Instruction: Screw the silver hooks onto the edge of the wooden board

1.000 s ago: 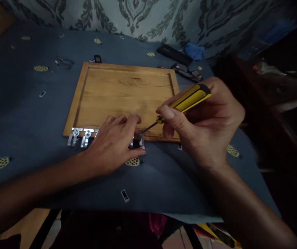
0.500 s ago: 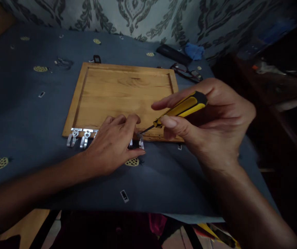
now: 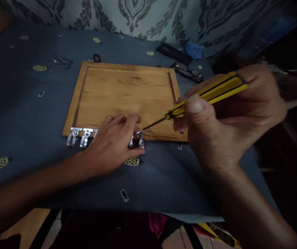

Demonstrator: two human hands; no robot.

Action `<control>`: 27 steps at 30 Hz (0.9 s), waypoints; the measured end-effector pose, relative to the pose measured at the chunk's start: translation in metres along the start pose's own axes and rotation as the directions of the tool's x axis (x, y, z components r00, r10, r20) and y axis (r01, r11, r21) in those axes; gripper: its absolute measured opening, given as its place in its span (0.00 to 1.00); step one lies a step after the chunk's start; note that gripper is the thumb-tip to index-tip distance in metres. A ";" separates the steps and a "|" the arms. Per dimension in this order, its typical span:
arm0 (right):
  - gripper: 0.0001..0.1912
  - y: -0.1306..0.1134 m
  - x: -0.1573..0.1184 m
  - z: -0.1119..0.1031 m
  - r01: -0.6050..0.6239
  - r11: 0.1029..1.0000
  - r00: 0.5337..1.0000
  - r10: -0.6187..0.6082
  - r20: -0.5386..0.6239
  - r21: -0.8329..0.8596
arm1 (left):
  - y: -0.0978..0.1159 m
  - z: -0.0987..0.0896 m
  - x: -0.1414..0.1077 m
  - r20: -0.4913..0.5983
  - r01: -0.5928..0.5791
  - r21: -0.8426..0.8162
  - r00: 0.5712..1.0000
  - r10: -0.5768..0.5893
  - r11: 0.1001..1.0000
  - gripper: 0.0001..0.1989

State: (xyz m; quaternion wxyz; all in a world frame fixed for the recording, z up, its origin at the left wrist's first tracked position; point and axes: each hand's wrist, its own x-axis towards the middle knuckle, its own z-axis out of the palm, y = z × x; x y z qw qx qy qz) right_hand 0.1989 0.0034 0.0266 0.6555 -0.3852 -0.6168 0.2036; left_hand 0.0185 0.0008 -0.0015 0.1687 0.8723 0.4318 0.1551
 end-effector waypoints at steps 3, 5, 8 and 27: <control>0.11 -0.001 -0.001 -0.001 0.021 1.000 1.000 -0.021 -0.007 -0.021 | -0.001 0.000 0.000 0.002 0.002 -0.001 1.000 -0.002 1.000 0.29; 0.12 -0.002 -0.001 -0.002 0.017 0.998 1.000 -0.018 -0.007 -0.060 | 0.000 0.000 0.000 0.010 0.012 -0.002 1.000 -0.012 1.000 0.29; 0.13 -0.004 -0.002 -0.001 -0.019 0.996 1.000 0.020 0.017 -0.085 | 0.002 -0.001 0.001 0.014 0.010 0.002 1.000 -0.010 1.000 0.29; 0.17 -0.004 -0.001 0.001 -0.056 0.996 0.996 0.060 0.063 -0.070 | 0.003 -0.001 0.001 0.002 0.003 0.012 1.000 -0.003 1.000 0.29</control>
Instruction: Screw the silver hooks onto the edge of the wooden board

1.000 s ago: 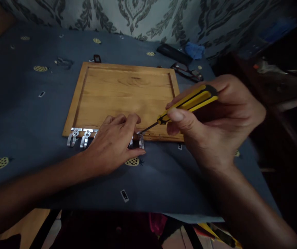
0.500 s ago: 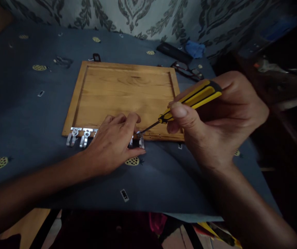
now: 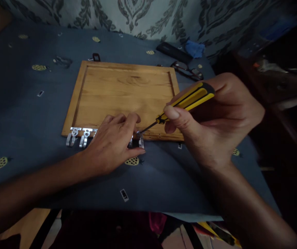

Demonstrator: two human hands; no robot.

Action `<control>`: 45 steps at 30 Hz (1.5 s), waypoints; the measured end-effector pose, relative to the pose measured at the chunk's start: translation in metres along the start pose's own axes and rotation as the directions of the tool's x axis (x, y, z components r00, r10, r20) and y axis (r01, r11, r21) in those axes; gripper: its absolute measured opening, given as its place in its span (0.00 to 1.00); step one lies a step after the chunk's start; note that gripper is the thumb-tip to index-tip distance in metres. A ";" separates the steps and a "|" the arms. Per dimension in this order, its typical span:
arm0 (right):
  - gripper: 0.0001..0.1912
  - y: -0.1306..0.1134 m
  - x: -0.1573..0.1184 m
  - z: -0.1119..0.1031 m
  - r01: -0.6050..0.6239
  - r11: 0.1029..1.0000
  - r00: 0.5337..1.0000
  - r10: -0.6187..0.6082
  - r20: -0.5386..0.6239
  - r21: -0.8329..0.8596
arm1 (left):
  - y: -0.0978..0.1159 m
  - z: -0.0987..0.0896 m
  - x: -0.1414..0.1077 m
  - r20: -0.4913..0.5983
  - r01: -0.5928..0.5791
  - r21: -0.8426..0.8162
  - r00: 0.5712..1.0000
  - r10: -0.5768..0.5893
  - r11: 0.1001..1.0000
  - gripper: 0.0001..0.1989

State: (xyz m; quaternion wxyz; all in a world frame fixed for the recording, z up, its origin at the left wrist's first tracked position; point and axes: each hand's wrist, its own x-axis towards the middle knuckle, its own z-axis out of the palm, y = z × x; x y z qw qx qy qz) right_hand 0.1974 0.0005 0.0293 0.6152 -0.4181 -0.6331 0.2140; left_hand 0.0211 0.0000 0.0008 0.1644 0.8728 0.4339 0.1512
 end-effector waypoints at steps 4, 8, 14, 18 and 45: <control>0.17 0.001 0.000 0.000 0.000 1.000 1.000 0.000 -0.016 -0.018 | 0.000 -0.001 0.000 -0.003 0.002 -0.012 1.000 -0.002 1.000 0.29; 0.17 0.001 0.000 0.000 0.004 1.000 1.000 -0.005 -0.025 -0.016 | -0.001 -0.001 -0.001 -0.004 -0.010 -0.027 1.000 0.010 1.000 0.29; 0.13 0.001 0.002 -0.006 -0.047 0.999 0.994 0.047 0.100 -0.007 | 0.000 0.000 0.000 -0.008 -0.008 -0.029 1.000 0.008 1.000 0.29; 0.05 0.000 0.007 -0.009 -0.005 0.999 0.983 -0.005 0.186 0.052 | 0.000 -0.001 0.001 0.008 0.001 -0.037 1.000 -0.001 0.999 0.29; 0.11 0.004 -0.004 0.001 0.070 0.997 0.997 -0.072 -0.042 -0.042 | -0.002 0.002 -0.001 -0.040 -0.044 0.014 0.998 0.044 0.999 0.30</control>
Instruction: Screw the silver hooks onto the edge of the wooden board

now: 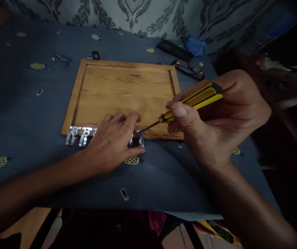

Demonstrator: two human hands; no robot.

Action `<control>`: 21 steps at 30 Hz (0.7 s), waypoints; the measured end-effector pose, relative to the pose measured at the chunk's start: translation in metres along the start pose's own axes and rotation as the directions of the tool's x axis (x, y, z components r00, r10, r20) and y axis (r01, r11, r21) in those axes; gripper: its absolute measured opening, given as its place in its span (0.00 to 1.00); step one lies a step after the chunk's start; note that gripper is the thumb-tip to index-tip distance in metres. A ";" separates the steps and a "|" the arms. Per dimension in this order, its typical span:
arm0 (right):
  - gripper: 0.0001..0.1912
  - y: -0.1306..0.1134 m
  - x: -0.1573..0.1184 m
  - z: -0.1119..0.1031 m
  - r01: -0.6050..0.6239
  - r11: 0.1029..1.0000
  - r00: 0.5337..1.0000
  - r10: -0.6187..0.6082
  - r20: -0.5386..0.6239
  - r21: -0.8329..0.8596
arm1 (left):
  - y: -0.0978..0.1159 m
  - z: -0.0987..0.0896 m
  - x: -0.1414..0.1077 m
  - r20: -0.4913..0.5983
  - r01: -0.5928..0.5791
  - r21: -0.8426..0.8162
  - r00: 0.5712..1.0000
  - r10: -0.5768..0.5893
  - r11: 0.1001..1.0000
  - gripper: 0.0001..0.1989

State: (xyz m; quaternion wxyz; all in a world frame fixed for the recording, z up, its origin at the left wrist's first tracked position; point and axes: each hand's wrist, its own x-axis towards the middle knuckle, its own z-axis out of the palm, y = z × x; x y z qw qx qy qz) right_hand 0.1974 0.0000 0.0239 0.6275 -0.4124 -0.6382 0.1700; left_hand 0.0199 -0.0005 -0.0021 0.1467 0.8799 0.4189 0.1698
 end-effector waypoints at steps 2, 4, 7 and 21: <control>0.13 0.001 0.000 0.000 0.002 1.000 1.000 -0.002 0.000 0.013 | 0.000 0.000 0.000 -0.002 0.004 -0.001 1.000 -0.004 1.000 0.30; 0.14 0.003 0.001 -0.001 0.006 1.000 1.000 -0.006 0.007 0.013 | 0.000 0.000 0.001 0.001 0.011 -0.003 1.000 -0.011 1.000 0.30; 0.14 0.006 0.004 -0.002 0.015 0.997 0.998 -0.020 0.063 0.072 | 0.001 -0.001 0.002 0.011 0.017 -0.008 1.000 -0.017 1.000 0.30; 0.11 -0.002 0.003 -0.002 -0.048 0.986 0.991 0.027 0.129 0.159 | 0.001 -0.001 0.001 0.018 0.017 -0.005 1.000 -0.017 1.000 0.30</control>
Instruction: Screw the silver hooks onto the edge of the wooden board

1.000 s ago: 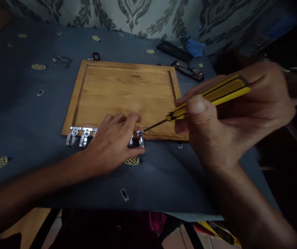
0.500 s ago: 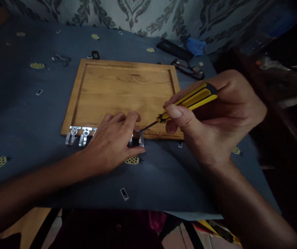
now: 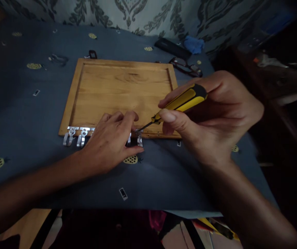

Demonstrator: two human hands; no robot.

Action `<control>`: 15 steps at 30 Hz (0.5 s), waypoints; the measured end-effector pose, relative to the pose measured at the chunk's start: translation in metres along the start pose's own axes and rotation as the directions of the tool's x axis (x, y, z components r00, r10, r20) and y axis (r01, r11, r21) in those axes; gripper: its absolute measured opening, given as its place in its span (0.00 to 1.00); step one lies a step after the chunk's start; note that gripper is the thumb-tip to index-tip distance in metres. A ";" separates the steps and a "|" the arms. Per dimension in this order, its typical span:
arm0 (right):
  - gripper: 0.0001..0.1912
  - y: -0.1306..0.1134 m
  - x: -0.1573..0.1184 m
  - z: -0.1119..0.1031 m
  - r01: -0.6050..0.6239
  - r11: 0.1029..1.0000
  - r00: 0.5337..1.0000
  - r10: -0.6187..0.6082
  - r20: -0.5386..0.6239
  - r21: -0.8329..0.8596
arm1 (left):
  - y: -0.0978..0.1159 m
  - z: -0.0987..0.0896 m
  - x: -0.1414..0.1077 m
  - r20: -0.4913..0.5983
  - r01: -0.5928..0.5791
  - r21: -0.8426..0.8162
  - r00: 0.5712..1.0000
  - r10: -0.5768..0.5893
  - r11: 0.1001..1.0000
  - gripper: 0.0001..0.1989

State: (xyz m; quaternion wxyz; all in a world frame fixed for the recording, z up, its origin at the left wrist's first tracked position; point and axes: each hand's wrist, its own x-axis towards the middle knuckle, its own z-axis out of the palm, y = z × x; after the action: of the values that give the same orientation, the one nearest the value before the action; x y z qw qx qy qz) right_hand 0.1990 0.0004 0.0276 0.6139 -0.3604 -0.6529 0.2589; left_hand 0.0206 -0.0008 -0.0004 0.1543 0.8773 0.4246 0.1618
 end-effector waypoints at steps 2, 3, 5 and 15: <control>0.11 0.002 -0.002 0.001 0.009 0.999 0.999 -0.011 -0.044 -0.032 | 0.000 0.000 0.000 -0.002 0.004 0.001 1.000 -0.004 1.000 0.30; 0.11 0.003 -0.002 0.001 0.021 0.998 0.997 -0.025 -0.070 -0.053 | 0.000 0.000 0.001 -0.003 0.003 0.002 1.000 -0.003 1.000 0.29; 0.12 0.003 -0.002 0.001 0.078 0.990 0.984 -0.096 -0.153 -0.116 | -0.001 0.000 0.001 -0.005 0.002 0.003 1.000 -0.002 1.000 0.29; 0.18 0.004 0.000 0.000 0.114 0.989 0.981 -0.127 -0.150 -0.089 | 0.001 -0.002 0.001 0.021 0.030 -0.031 0.999 -0.030 0.999 0.28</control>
State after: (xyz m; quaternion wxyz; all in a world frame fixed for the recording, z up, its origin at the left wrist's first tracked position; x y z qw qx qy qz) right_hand 0.1994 0.0028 0.0246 0.6624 -0.3636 -0.6336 0.1661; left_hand 0.0208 -0.0004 0.0014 0.1749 0.8700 0.4334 0.1571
